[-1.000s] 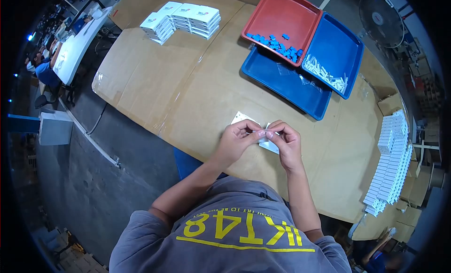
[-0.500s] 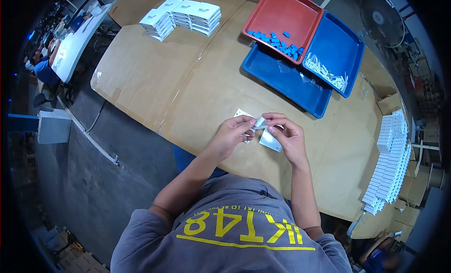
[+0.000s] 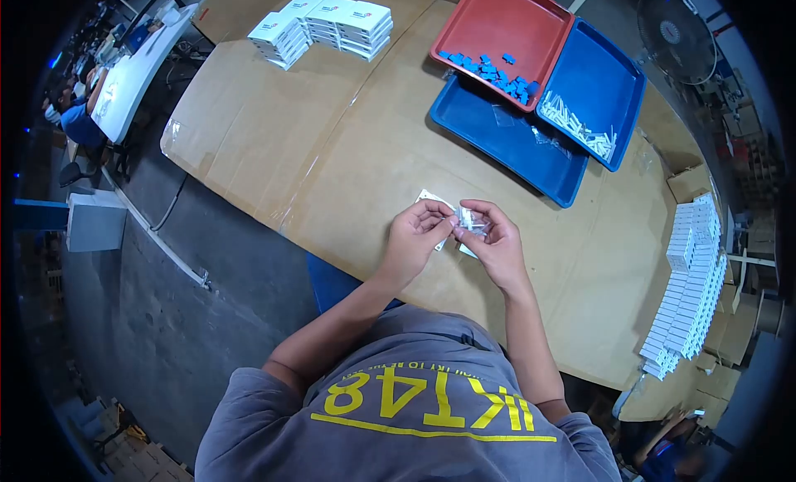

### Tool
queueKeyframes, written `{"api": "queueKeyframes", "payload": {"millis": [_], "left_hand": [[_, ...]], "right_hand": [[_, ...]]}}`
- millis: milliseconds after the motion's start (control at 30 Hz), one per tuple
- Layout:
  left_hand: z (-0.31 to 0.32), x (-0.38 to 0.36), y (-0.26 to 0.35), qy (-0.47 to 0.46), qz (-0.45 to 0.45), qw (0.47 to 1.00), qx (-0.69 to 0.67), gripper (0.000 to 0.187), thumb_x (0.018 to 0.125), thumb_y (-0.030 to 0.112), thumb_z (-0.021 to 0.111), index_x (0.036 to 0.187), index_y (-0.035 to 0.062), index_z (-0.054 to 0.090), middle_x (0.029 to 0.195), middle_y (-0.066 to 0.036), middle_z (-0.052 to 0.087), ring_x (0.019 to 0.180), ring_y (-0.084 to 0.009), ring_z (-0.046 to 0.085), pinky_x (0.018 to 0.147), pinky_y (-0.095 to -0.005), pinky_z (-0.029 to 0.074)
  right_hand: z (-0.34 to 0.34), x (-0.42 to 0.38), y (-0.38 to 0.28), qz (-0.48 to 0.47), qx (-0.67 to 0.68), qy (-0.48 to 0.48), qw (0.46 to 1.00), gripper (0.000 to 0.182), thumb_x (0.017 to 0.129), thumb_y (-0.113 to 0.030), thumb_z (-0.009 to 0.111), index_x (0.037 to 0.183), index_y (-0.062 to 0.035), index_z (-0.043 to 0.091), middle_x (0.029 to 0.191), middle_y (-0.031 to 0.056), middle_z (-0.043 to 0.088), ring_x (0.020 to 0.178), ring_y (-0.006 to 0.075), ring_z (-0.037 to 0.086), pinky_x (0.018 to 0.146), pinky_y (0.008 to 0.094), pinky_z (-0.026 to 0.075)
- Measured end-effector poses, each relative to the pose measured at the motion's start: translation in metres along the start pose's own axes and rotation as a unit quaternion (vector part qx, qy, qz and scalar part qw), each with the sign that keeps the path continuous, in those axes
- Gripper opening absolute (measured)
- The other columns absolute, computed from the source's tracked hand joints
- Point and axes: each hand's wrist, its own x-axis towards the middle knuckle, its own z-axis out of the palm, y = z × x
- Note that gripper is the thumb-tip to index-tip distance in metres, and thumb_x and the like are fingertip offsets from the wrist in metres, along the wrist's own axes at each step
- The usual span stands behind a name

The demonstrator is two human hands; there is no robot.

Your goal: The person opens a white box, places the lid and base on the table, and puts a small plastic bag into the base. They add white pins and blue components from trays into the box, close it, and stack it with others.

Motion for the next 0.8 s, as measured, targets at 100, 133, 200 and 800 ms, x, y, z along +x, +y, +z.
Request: {"api": "queueKeyframes", "payload": {"millis": [100,133,200,800], "left_hand": [[0.003,-0.002,0.003,-0.004,-0.005,1.0,-0.003,0.018,0.099,-0.001,0.066,0.118,-0.003,0.064,0.103,-0.007,0.07,0.095,-0.0106,0.069,0.085,-0.0243,0.055],[0.004,-0.002,0.004,-0.003,-0.01,1.0,-0.004,0.019,0.099,-0.001,0.066,0.118,-0.0033,0.063,0.102,-0.006,0.07,0.095,-0.0104,0.069,0.084,-0.0238,0.055],[0.005,-0.002,0.005,-0.009,-0.015,1.0,-0.003,0.02,0.1,0.0,0.065,0.12,-0.0038,0.063,0.102,-0.006,0.07,0.094,-0.0102,0.069,0.082,-0.0235,0.054],[-0.003,-0.003,0.001,-0.038,-0.031,0.998,0.025,0.025,0.098,0.001,0.069,0.121,-0.0016,0.059,0.105,-0.005,0.066,0.099,-0.0105,0.066,0.087,-0.0253,0.055]], "right_hand": [[0.0,0.001,0.005,0.01,0.025,0.011,1.0,0.041,0.092,0.006,0.072,0.131,0.0023,0.06,0.114,0.0063,0.068,0.097,0.0087,0.066,0.08,0.0229,0.056],[-0.002,0.002,0.008,0.017,0.034,0.011,0.999,0.04,0.092,0.006,0.072,0.13,0.0023,0.061,0.112,0.0062,0.068,0.095,0.0087,0.066,0.079,0.023,0.056],[-0.004,0.001,0.008,0.03,0.05,0.014,0.998,0.038,0.093,0.005,0.072,0.129,0.0023,0.061,0.109,0.0059,0.07,0.092,0.0088,0.067,0.077,0.0233,0.056],[-0.009,0.001,0.014,0.084,0.078,0.002,0.993,0.021,0.101,-0.009,0.068,0.119,0.0022,0.065,0.097,0.0069,0.073,0.084,0.012,0.07,0.079,0.0281,0.059]]}}
